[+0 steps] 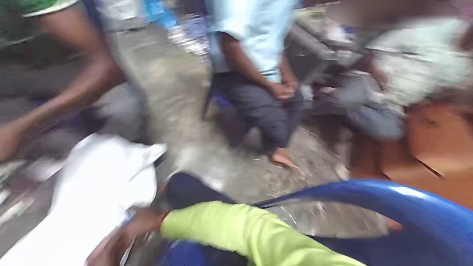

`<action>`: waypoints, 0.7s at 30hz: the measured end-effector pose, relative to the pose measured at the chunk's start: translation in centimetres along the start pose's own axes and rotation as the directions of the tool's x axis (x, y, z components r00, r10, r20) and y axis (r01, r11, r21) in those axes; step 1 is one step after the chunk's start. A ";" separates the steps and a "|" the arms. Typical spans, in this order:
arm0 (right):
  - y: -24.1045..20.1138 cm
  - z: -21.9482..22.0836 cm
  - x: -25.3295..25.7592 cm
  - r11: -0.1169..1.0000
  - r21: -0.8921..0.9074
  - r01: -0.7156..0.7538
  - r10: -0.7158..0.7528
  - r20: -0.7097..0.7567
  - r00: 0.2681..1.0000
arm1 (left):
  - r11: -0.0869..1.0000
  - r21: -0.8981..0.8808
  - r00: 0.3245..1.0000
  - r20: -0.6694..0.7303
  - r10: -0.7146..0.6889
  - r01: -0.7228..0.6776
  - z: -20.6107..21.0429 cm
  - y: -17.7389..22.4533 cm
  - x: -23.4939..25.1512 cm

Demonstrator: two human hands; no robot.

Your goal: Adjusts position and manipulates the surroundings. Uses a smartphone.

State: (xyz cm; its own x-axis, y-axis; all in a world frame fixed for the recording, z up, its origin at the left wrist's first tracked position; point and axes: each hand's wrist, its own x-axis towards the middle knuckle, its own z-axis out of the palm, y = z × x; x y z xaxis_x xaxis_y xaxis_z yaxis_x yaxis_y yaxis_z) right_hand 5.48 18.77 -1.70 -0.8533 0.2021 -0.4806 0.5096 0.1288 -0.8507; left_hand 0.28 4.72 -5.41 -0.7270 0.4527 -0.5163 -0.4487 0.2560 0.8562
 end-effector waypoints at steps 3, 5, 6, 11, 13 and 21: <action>-1.1 -0.5 0.1 0.995 0.000 -0.096 0.096 0.062 0.993 | 0.999 -0.003 0.967 -0.250 -0.050 0.051 -2.4 -1.8 1.5; -0.4 -0.4 1.7 0.989 -0.018 -0.147 0.148 0.086 0.985 | 0.997 -0.042 0.940 -0.333 -0.075 0.065 -3.0 -1.5 1.9; 0.0 0.0 2.0 0.987 0.007 -0.161 0.160 0.089 0.983 | 0.997 -0.054 0.936 -0.344 -0.070 0.055 -3.4 -1.5 1.9; 0.5 1.0 2.5 0.972 0.098 -0.215 0.194 0.185 0.963 | 0.993 0.027 0.851 -0.514 0.110 -0.112 -5.3 -0.6 2.8; 0.9 1.5 2.8 0.979 0.035 -0.202 0.192 0.190 0.963 | 0.991 -0.025 0.789 -0.608 0.088 -0.130 -6.1 -0.1 4.1; 2.7 4.1 10.5 0.863 -0.501 -0.063 0.124 0.089 0.988 | 0.867 -0.480 0.716 -0.651 -0.252 -0.132 -7.7 2.5 0.7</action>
State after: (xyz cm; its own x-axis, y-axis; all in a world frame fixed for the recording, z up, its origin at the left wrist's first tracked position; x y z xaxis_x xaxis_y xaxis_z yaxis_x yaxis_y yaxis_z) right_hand -2.62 17.26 -9.90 -0.7898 0.1290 -0.5997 0.5489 0.5851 -0.5970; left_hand -5.36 -0.95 -3.79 -0.7461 -0.2963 -0.5963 -0.5428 -0.2481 0.8024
